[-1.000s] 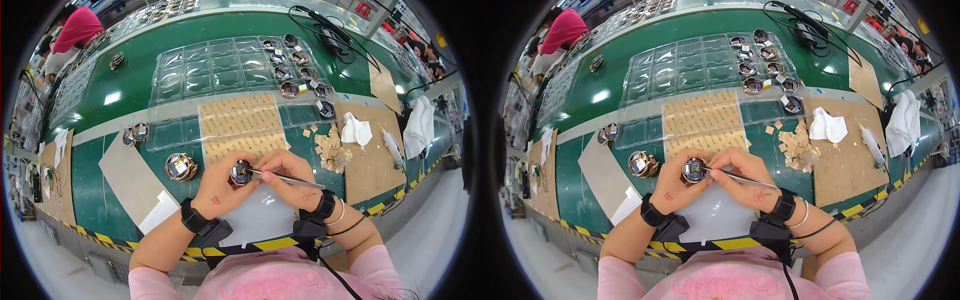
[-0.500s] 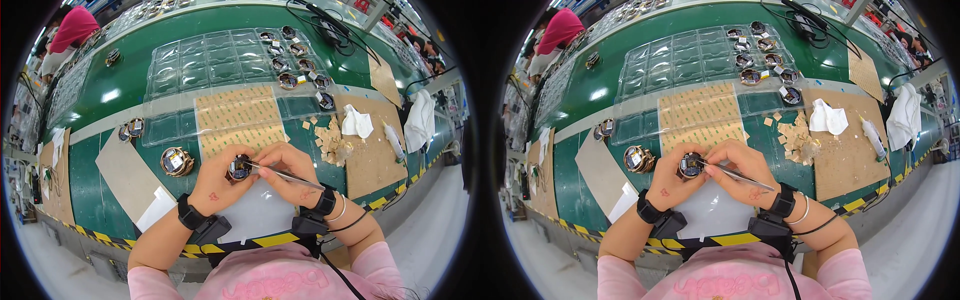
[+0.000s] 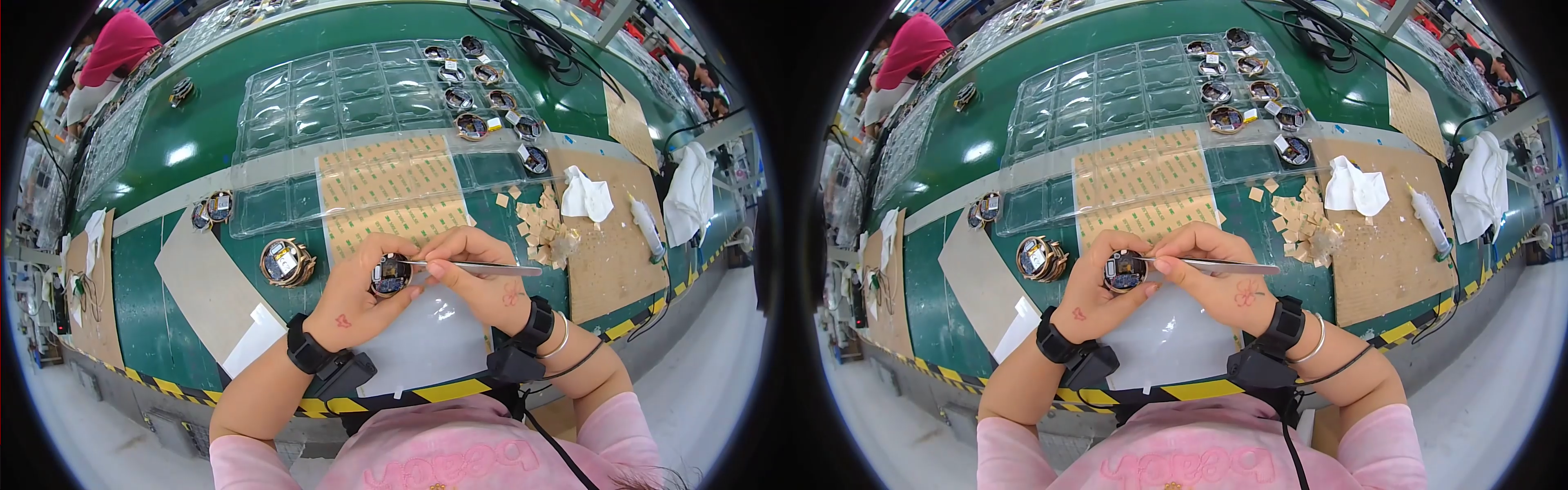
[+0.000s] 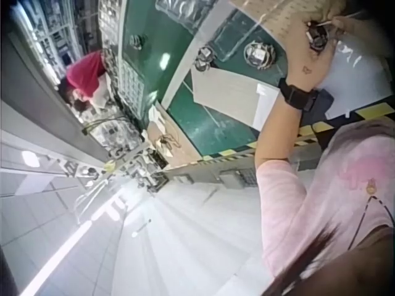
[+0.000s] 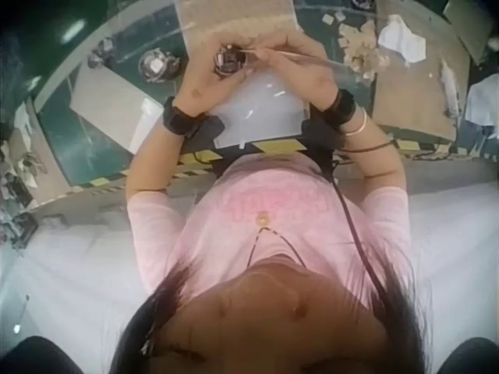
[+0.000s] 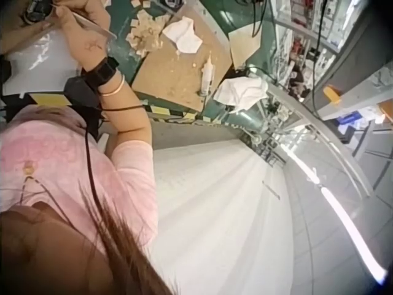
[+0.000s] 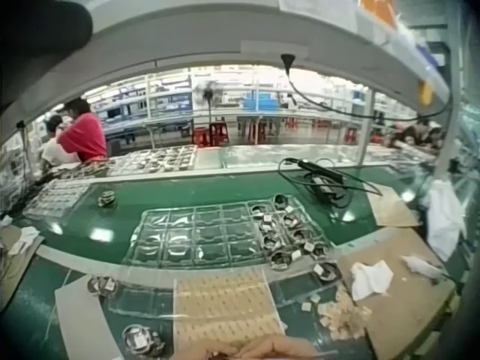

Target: The person peels a small adhesive square from a sheet using tweezers, places it onto the internal components of a watch, and presses it down. They then pick up a battery, position it over the adhesive, and press it into the watch casing.

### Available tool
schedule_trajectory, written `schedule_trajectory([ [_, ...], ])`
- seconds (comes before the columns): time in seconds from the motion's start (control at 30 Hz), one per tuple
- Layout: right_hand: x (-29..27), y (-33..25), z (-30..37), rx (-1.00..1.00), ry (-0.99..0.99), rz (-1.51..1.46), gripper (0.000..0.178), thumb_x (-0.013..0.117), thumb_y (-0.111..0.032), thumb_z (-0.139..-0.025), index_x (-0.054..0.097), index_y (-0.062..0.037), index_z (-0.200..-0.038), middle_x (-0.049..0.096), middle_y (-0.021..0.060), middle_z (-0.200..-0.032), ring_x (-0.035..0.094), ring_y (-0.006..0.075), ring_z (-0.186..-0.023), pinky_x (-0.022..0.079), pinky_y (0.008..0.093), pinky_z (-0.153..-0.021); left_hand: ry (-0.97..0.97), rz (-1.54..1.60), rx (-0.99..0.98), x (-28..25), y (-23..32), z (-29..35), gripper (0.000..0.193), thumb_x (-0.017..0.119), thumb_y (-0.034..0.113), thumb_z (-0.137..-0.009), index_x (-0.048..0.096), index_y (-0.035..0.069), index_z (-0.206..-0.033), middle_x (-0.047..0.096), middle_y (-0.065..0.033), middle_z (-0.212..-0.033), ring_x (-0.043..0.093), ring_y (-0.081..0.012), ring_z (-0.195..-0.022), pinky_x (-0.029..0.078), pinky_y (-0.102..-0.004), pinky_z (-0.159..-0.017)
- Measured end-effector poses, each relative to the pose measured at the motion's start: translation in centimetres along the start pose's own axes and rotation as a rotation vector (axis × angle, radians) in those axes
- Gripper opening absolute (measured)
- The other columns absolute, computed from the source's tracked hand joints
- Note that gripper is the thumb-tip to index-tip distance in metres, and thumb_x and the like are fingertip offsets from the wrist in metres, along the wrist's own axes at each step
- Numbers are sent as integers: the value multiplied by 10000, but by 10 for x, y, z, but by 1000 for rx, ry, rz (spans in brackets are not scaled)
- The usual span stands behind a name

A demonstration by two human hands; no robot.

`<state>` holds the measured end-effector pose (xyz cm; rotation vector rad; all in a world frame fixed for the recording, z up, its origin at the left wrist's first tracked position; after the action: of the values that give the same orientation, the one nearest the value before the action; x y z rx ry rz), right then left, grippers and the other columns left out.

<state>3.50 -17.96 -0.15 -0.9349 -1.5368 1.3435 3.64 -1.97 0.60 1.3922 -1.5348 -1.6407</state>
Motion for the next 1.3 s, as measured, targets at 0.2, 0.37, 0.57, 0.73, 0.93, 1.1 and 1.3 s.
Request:
schedule_trajectory([
  [0.2, -1, 1, 1, 55, 11, 3, 96, 625, -50, -891, 576, -3, -959, 604, 105, -1028, 611, 136, -878, 501, 274, -801, 6, 88, 33, 0, 0, 1, 412, 740, 37, -755, 523, 50, -1105, 570, -54, -1015, 568, -131, -931, 454, -254, -809],
  [0.37, 5, -2, 3, -136, -35, -8, 101, 612, -13, -887, 557, -2, -971, 584, 113, -1042, 611, 162, -928, 505, 285, -825, 28, 64, -18, 0, -3, 1, 411, 737, 39, -760, 523, 49, -1110, 572, -50, -1014, 568, -119, -930, 455, -250, -805],
  [0.57, 6, -8, 4, -164, -13, 155, 115, 597, 19, -882, 543, -5, -981, 569, 124, -1048, 600, 194, -986, 504, 303, -855, 52, 34, 8, 1, -1, 0, 411, 735, 46, -763, 521, 49, -1115, 590, -52, -987, 585, -118, -899, 469, -254, -777],
  [0.73, 8, -7, 4, -153, -20, 183, 108, 595, 16, -884, 544, -2, -978, 572, 125, -1051, 599, 188, -989, 498, 306, -862, 44, 24, -15, 3, -2, 0, 412, 735, 48, -759, 520, 45, -1110, 599, -58, -964, 597, -131, -877, 476, -260, -759],
  [0.93, 7, -2, 1, -84, -26, 26, 88, 588, -4, -896, 549, 1, -975, 589, 117, -1037, 598, 173, -972, 494, 307, -860, 44, 9, 30, 1, 0, 0, 416, 742, 57, -749, 520, 48, -1101, 595, -67, -977, 596, -148, -888, 471, -266, -770],
  [1.1, 3, -1, -1, -18, 16, -29, 89, 623, -55, -893, 571, -2, -943, 630, 87, -993, 607, 136, -922, 493, 282, -831, 37, 3, 26, 0, 3, 1, 428, 751, 71, -744, 517, 56, -1103, 584, -65, -1002, 586, -151, -912, 463, -268, -790],
  [1.3, 0, 2, -2, 40, 49, -55, 106, 640, -90, -893, 584, -11, -935, 651, 72, -966, 607, 112, -897, 484, 264, -820, 29, 25, -16, 0, 1, 2, 431, 753, 72, -747, 514, 59, -1106, 576, -57, -1017, 579, -143, -925, 459, -261, -795],
])
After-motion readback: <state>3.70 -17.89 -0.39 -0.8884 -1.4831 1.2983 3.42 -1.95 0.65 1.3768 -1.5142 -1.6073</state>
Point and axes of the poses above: each hand's wrist, its own z-axis away from the middle knuckle, its own x-axis out of the palm, y = z × x, the point moved 5 cm from there along -z, towards the middle knuckle
